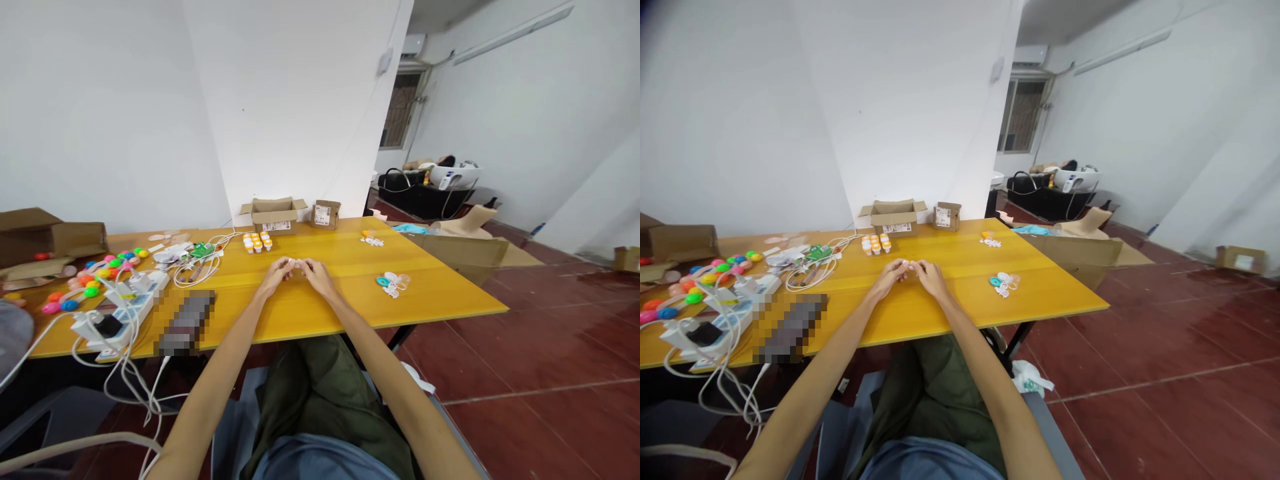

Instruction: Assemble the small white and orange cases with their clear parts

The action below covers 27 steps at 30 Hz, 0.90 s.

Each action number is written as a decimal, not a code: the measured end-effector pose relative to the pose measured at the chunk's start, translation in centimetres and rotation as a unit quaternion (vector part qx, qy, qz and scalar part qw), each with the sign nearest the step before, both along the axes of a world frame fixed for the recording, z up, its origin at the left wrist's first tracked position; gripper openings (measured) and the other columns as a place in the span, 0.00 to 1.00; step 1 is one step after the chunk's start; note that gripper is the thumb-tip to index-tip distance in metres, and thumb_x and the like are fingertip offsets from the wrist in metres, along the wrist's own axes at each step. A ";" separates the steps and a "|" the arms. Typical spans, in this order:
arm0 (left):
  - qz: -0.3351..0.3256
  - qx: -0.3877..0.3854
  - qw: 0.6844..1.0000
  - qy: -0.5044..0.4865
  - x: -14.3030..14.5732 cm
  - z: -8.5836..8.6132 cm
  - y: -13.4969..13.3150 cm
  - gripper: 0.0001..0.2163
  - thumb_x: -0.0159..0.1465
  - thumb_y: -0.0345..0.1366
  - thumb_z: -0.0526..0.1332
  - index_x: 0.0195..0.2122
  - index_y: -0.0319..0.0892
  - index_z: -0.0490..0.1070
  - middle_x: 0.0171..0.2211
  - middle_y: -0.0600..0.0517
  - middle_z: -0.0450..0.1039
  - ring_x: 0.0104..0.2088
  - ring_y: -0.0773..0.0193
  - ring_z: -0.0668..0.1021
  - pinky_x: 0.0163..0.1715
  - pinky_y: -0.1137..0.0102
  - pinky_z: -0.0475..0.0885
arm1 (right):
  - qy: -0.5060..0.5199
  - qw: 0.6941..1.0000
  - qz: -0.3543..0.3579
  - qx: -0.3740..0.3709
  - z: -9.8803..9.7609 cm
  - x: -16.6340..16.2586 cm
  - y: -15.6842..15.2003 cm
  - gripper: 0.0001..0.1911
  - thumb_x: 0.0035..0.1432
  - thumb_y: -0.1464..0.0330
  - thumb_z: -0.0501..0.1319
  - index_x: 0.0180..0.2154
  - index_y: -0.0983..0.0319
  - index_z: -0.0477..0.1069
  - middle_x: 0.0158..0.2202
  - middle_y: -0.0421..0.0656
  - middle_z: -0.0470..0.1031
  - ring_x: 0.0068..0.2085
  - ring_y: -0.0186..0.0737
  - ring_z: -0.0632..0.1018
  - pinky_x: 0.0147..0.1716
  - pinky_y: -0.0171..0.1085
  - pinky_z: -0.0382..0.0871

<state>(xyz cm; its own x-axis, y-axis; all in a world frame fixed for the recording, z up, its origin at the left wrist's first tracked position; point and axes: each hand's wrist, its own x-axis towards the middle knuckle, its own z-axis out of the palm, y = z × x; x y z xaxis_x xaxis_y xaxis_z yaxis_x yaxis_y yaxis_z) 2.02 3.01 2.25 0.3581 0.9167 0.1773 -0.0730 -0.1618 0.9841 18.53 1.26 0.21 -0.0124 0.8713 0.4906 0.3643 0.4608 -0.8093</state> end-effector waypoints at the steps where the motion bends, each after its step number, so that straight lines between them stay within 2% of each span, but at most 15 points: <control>1: 0.001 -0.001 1.000 0.000 0.0 -0.1 0.1 0.18 0.53 0.53 0.71 0.29 0.43 0.75 0.21 0.55 0.68 0.24 0.67 0.71 0.26 0.72 0.63 | 0.002 1.000 0.001 -0.001 0.0 -0.1 0.0 0.19 0.62 0.52 0.59 0.27 0.58 0.73 0.23 0.38 0.75 0.27 0.39 0.75 0.31 0.36 0.69; 8: 0.004 -0.021 1.000 -0.004 0.1 -0.5 0.4 0.22 0.55 0.59 0.67 0.27 0.42 0.74 0.20 0.54 0.68 0.21 0.68 0.70 0.23 0.71 0.61 | 0.022 0.997 0.011 0.067 0.3 -0.6 -0.3 0.09 0.57 0.58 0.63 0.34 0.57 0.74 0.33 0.41 0.78 0.34 0.41 0.76 0.35 0.37 0.71; 14: 0.008 -0.025 1.000 0.008 0.2 -0.2 0.3 0.24 0.55 0.62 0.66 0.26 0.43 0.72 0.18 0.56 0.65 0.19 0.69 0.68 0.21 0.71 0.58 | 0.014 0.996 0.013 0.085 0.6 -0.6 -0.6 0.07 0.56 0.61 0.64 0.35 0.56 0.75 0.34 0.42 0.77 0.35 0.42 0.76 0.34 0.38 0.71; 17: 0.002 -0.001 1.000 0.004 0.2 -0.1 0.0 0.23 0.54 0.60 0.68 0.27 0.43 0.72 0.19 0.57 0.65 0.20 0.70 0.67 0.21 0.72 0.59 | 0.020 0.997 0.011 0.070 0.6 -0.5 -0.6 0.09 0.58 0.58 0.63 0.33 0.56 0.74 0.33 0.41 0.78 0.34 0.41 0.76 0.35 0.38 0.71; 20: -0.009 0.019 1.000 0.000 0.2 0.1 -0.2 0.21 0.54 0.58 0.69 0.30 0.43 0.73 0.21 0.57 0.65 0.21 0.70 0.67 0.23 0.72 0.60 | 0.014 0.999 0.006 0.034 0.6 -0.4 -0.6 0.15 0.62 0.54 0.59 0.30 0.57 0.74 0.27 0.40 0.77 0.30 0.41 0.76 0.33 0.38 0.70; 27: -0.021 0.019 1.000 0.001 0.1 0.4 -0.4 0.19 0.54 0.54 0.71 0.32 0.44 0.73 0.22 0.58 0.66 0.23 0.70 0.68 0.24 0.73 0.61 | -0.018 1.000 -0.014 -0.017 0.6 0.0 -0.5 0.24 0.64 0.49 0.55 0.25 0.58 0.71 0.20 0.38 0.72 0.25 0.38 0.74 0.30 0.36 0.66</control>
<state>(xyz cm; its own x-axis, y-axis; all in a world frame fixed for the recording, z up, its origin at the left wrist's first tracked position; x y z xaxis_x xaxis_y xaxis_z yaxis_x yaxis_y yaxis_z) 2.16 2.61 2.61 0.3961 0.8935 0.2115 -0.0789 -0.1963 0.9774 18.50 0.72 0.82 -0.0056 0.8874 0.4609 0.4065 0.4231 -0.8098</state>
